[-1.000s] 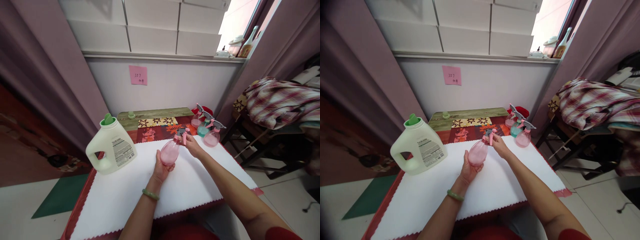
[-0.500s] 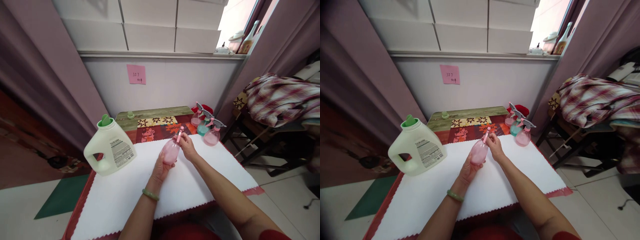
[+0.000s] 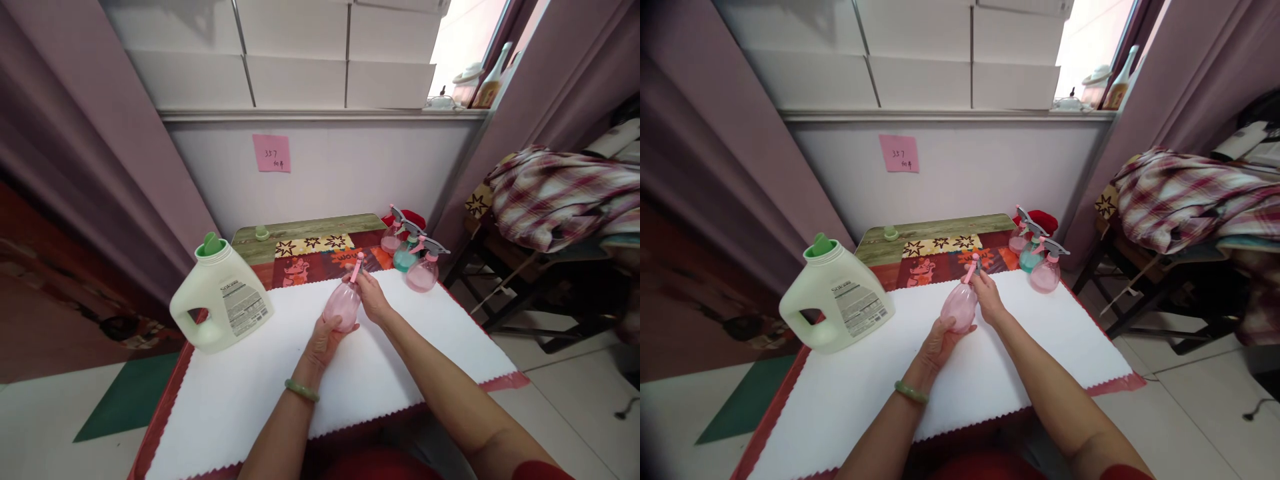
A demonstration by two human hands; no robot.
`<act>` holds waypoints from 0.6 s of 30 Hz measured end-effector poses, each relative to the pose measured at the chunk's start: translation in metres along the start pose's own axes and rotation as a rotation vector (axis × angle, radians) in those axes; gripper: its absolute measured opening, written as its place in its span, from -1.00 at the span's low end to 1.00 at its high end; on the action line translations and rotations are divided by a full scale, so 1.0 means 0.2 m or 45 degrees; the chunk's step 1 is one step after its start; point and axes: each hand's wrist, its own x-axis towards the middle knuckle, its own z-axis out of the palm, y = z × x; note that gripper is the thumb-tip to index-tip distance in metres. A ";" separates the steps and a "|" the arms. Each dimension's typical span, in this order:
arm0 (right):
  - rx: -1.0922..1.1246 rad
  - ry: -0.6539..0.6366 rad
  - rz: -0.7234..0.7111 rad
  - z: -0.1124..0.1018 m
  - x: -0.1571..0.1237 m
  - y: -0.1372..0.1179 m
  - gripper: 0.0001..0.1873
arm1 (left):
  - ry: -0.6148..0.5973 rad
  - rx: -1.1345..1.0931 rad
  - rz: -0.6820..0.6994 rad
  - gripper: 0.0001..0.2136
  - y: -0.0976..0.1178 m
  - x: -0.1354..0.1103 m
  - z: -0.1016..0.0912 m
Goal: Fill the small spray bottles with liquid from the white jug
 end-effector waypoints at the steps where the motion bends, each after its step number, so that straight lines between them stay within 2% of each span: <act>1: 0.012 -0.021 0.032 0.00 0.00 -0.01 -0.68 | 0.000 0.002 -0.009 -0.43 0.00 0.00 0.00; 5: 0.148 -0.128 0.124 -0.02 0.00 -0.03 -0.62 | 0.004 -0.021 -0.036 -0.42 0.00 0.00 0.01; 13: 0.322 -0.397 0.105 -0.01 -0.02 0.00 -0.70 | -0.009 -0.028 -0.167 -0.21 0.05 0.00 -0.01; 18: 0.299 -0.428 0.052 0.03 -0.03 0.02 -0.66 | -0.032 -0.022 -0.167 -0.13 0.05 0.01 -0.02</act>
